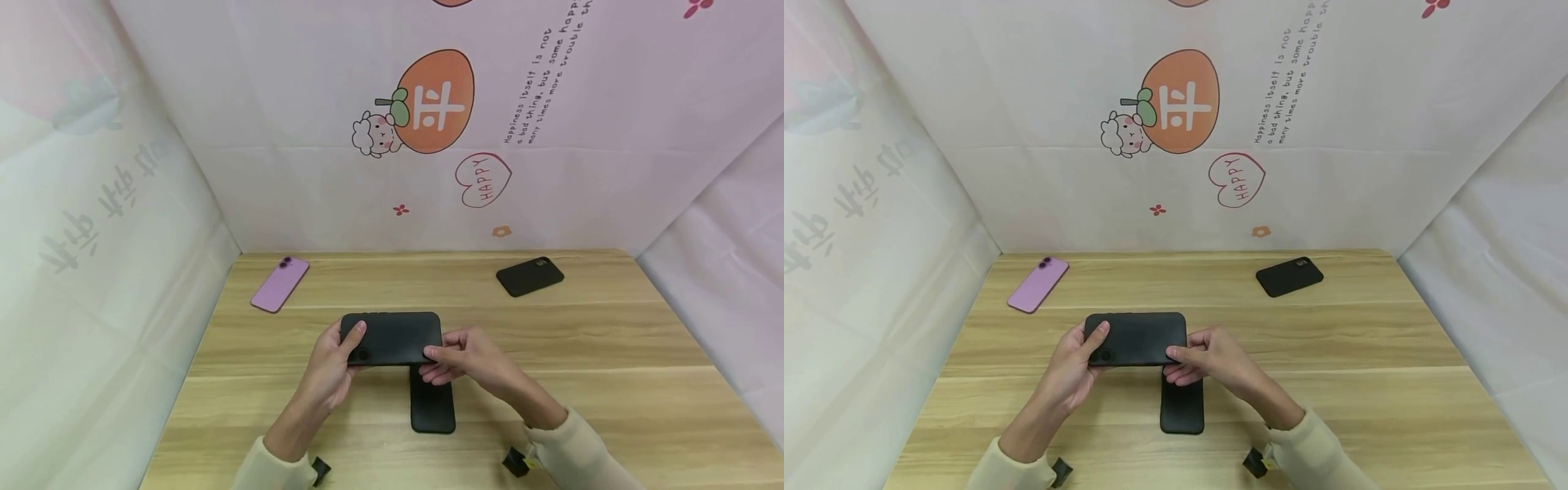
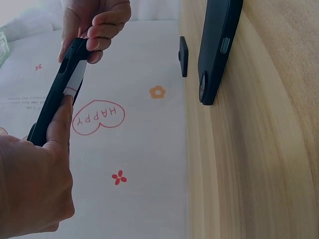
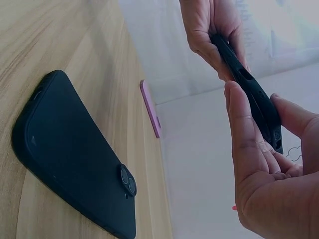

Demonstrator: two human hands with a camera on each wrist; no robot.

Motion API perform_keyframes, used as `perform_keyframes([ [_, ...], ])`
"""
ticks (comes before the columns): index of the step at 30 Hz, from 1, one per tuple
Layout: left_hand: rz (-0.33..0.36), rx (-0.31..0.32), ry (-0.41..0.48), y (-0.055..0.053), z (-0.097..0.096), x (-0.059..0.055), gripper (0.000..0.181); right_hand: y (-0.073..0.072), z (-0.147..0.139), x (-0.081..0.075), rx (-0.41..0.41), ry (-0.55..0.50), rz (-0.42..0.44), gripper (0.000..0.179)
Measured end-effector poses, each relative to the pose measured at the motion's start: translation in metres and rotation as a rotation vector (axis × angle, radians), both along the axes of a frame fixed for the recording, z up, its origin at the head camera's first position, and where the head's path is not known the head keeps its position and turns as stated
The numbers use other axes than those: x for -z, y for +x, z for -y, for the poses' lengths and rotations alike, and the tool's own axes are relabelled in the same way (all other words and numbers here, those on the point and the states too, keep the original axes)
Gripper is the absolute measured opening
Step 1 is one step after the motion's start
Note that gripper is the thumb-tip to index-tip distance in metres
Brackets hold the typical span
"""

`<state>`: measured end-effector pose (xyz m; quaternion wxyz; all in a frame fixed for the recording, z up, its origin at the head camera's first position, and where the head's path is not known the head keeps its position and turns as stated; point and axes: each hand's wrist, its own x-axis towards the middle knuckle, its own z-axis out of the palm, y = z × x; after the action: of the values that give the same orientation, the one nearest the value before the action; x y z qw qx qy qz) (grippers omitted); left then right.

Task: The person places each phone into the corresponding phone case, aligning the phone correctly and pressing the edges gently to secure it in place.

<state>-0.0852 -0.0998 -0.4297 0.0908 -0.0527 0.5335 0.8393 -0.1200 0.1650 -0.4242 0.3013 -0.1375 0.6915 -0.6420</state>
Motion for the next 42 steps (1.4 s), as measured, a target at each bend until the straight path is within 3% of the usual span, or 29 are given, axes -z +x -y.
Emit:
perform_keyframes([
  [9,-0.004,0.006,-0.001,0.0017,0.0012,-0.0005,0.037,0.0017,-0.0004,-0.0003,-0.041,0.003,0.0,0.033],
  [29,-0.014,0.006,0.024,0.0007,0.0037,0.0007,0.039,0.0061,0.0043,0.0046,0.009,-0.056,-0.057,0.027],
  [42,0.004,0.04,-0.008,0.0011,0.0097,0.0015,0.039,0.0027,0.0043,0.0007,-0.048,0.049,-0.052,0.029],
])
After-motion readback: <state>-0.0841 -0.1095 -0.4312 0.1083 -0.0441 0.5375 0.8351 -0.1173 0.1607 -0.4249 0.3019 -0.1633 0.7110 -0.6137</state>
